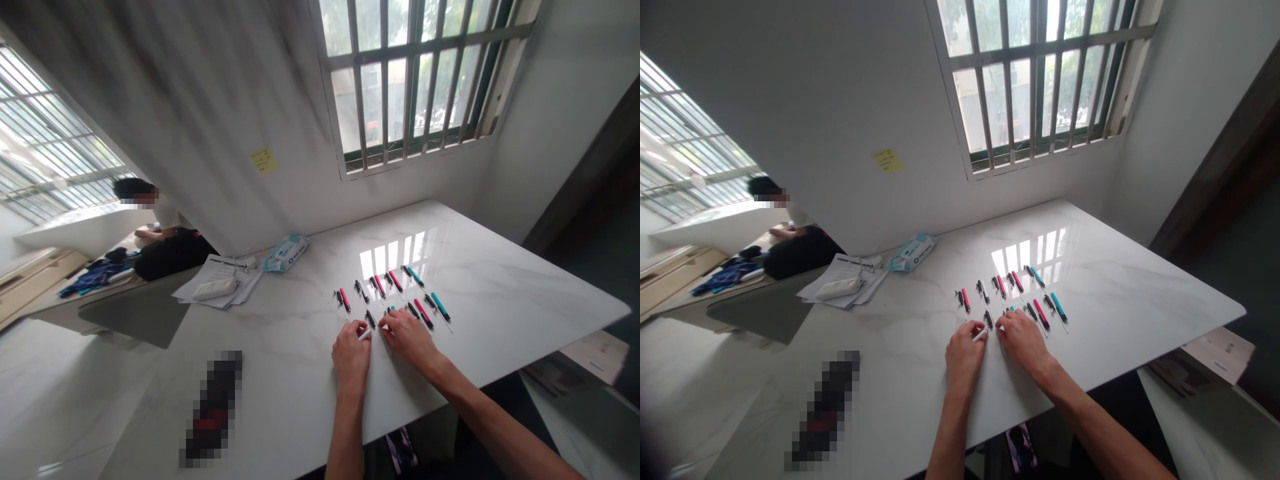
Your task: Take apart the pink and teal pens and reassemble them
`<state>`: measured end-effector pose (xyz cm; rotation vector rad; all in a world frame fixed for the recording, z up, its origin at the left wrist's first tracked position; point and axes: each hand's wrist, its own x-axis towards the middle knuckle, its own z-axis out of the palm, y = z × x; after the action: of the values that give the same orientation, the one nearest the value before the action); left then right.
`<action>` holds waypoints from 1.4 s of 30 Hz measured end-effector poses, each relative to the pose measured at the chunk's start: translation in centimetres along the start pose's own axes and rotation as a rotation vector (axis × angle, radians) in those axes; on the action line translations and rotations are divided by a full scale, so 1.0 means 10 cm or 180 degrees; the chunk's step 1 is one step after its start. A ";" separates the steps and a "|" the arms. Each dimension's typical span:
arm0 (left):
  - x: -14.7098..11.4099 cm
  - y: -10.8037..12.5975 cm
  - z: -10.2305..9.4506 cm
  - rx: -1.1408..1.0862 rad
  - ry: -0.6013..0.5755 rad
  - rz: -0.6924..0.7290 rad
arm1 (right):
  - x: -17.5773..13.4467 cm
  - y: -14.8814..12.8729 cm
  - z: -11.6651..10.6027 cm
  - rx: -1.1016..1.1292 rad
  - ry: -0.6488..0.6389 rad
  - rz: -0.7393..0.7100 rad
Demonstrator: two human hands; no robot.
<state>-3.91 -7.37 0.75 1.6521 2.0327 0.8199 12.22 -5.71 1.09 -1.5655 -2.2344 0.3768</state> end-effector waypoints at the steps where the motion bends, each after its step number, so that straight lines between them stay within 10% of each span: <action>1: 0.00 0.01 0.01 0.0012 0.0002 0.0028 | 0.00 -0.01 0.01 0.0003 -0.0013 -0.0011; 8: 0.03 0.04 -0.07 -0.0314 -0.0177 0.0216 | 0.00 0.00 -0.04 0.0365 0.0185 -0.0063; 22: -0.56 0.14 -0.25 -0.2556 -0.0315 -0.0342 | -0.56 -0.48 -0.12 0.3223 0.0038 0.0032; 34: -0.52 -0.09 -0.25 -0.2979 0.0311 -0.0783 | -0.51 -0.30 -0.10 0.3153 0.0280 0.0387; 42: -0.50 -0.29 -0.28 -0.3106 0.0485 -0.0977 | -0.12 0.16 0.03 0.1131 0.0557 -0.0243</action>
<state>-6.67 -13.20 0.68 0.7293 1.4810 1.5107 13.79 -6.35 0.00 -1.2727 -1.9596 0.5572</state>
